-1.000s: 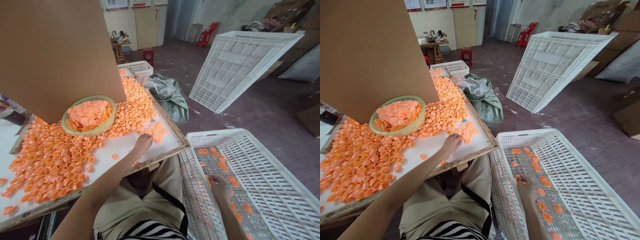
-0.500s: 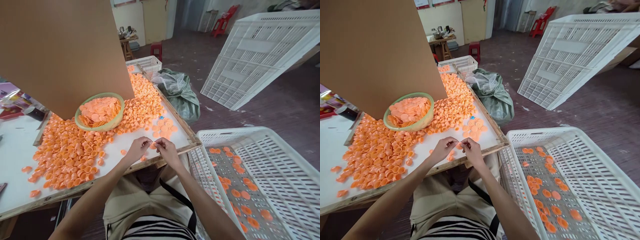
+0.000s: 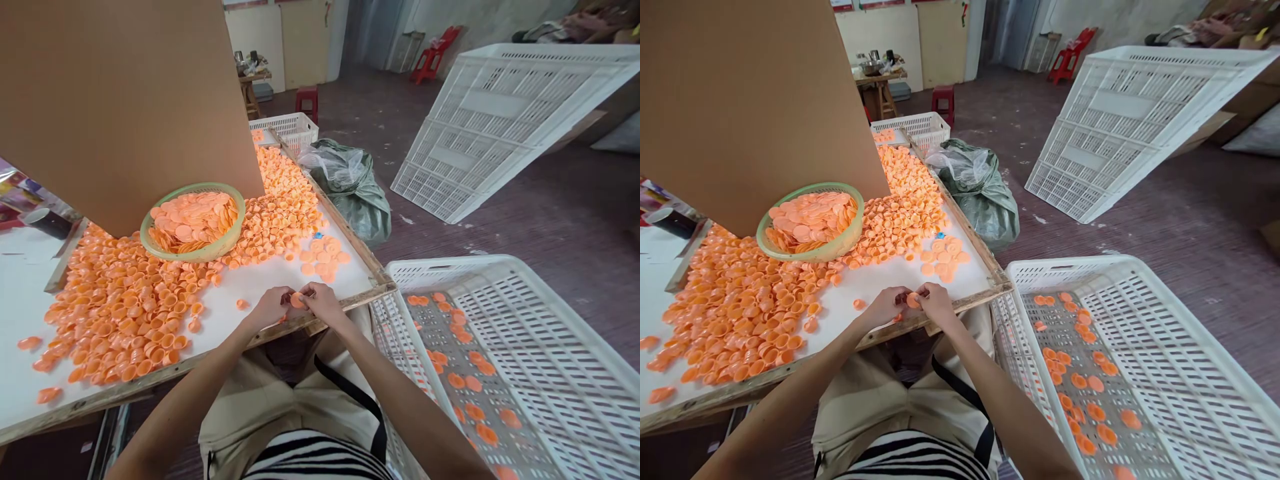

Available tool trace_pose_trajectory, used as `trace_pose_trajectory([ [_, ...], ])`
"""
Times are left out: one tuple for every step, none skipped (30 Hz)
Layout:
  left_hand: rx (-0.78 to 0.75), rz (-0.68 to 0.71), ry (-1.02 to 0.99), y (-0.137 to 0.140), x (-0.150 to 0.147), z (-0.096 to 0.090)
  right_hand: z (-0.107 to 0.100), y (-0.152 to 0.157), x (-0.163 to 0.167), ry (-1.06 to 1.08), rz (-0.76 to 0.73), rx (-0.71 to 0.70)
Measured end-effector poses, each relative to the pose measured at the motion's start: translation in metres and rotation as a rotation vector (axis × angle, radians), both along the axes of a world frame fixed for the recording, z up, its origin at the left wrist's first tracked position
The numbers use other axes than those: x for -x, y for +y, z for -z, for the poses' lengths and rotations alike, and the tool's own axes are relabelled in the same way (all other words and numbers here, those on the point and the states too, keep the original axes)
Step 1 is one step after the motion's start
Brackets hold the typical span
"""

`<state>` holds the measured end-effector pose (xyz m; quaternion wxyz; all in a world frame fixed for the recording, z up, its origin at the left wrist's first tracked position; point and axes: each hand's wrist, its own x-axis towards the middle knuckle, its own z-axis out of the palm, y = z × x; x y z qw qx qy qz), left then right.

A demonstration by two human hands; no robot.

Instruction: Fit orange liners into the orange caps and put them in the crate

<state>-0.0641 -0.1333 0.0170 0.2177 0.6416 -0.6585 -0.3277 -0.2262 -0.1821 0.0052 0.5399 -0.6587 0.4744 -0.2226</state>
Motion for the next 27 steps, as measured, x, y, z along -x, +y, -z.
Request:
trace_pose_trajectory([
  [-0.005, 0.009, 0.020, 0.000, -0.001, 0.000, 0.001, -0.002, -0.003, 0.032, -0.016, 0.031],
  [-0.014, 0.013, 0.039, 0.000, -0.002, 0.000, 0.003, -0.003, -0.005, 0.053, -0.026, 0.057],
  [-0.025, 0.010, 0.056, 0.000, -0.002, 0.000, 0.005, -0.004, -0.007, 0.065, -0.031, 0.075],
  [-0.032, -0.003, 0.068, 0.000, -0.003, 0.001, 0.006, -0.004, -0.008, 0.074, -0.033, 0.088],
  [-0.034, -0.024, 0.076, 0.000, -0.003, 0.002, 0.008, -0.005, -0.008, 0.084, -0.035, 0.103],
  [-0.032, -0.048, 0.086, 0.000, -0.003, 0.002, 0.010, -0.005, -0.009, 0.097, -0.042, 0.122],
  [-0.029, -0.073, 0.099, -0.001, -0.003, 0.004, 0.011, -0.005, -0.008, 0.114, -0.050, 0.146],
  [-0.029, -0.092, 0.114, -0.002, -0.002, 0.005, 0.011, -0.005, -0.008, 0.131, -0.058, 0.175],
  [-0.030, -0.107, 0.134, -0.003, -0.002, 0.006, 0.012, -0.005, -0.007, 0.149, -0.062, 0.201],
  [-0.033, -0.115, 0.158, -0.004, -0.001, 0.008, 0.012, -0.005, -0.006, 0.163, -0.066, 0.216],
  [-0.036, -0.119, 0.182, -0.005, -0.001, 0.009, 0.012, -0.006, -0.005, 0.169, -0.069, 0.217],
  [-0.039, -0.124, 0.202, -0.006, -0.001, 0.011, 0.012, -0.006, -0.004, 0.168, -0.072, 0.202],
  [-0.039, -0.129, 0.216, -0.007, -0.001, 0.012, 0.012, -0.007, -0.004, 0.160, -0.075, 0.177],
  [-0.039, -0.134, 0.226, -0.008, -0.002, 0.013, 0.012, -0.007, -0.004, 0.147, -0.077, 0.150],
  [-0.040, -0.138, 0.231, -0.009, -0.003, 0.014, 0.012, -0.008, -0.005, 0.133, -0.077, 0.123],
  [-0.046, -0.139, 0.233, -0.010, -0.004, 0.015, 0.012, -0.008, -0.005, 0.121, -0.076, 0.102],
  [-0.054, -0.141, 0.235, -0.011, -0.004, 0.016, 0.012, -0.008, -0.006, 0.112, -0.072, 0.085],
  [-0.064, -0.141, 0.237, -0.012, -0.005, 0.016, 0.012, -0.008, -0.007, 0.104, -0.069, 0.068],
  [-0.076, -0.142, 0.238, -0.013, -0.006, 0.016, 0.012, -0.009, -0.008, 0.097, -0.067, 0.047],
  [-0.085, -0.146, 0.238, -0.014, -0.006, 0.016, 0.011, -0.009, -0.009, 0.090, -0.066, 0.026],
  [-0.092, -0.149, 0.239, -0.015, -0.007, 0.016, 0.010, -0.010, -0.009, 0.086, -0.065, 0.004],
  [-0.098, -0.153, 0.242, -0.015, -0.007, 0.016, 0.009, -0.010, -0.009, 0.084, -0.064, -0.015],
  [-0.105, -0.157, 0.248, -0.016, -0.007, 0.016, 0.009, -0.011, -0.010, 0.081, -0.065, -0.031],
  [-0.114, -0.159, 0.258, -0.017, -0.008, 0.016, 0.009, -0.012, -0.009, 0.076, -0.068, -0.045],
  [-0.124, -0.160, 0.273, -0.017, -0.008, 0.015, 0.009, -0.013, -0.009, 0.065, -0.074, -0.059],
  [-0.135, -0.158, 0.292, -0.017, -0.008, 0.016, 0.009, -0.014, -0.008, 0.046, -0.085, -0.074],
  [-0.145, -0.153, 0.312, -0.018, -0.009, 0.016, 0.010, -0.015, -0.008, 0.022, -0.095, -0.091],
])
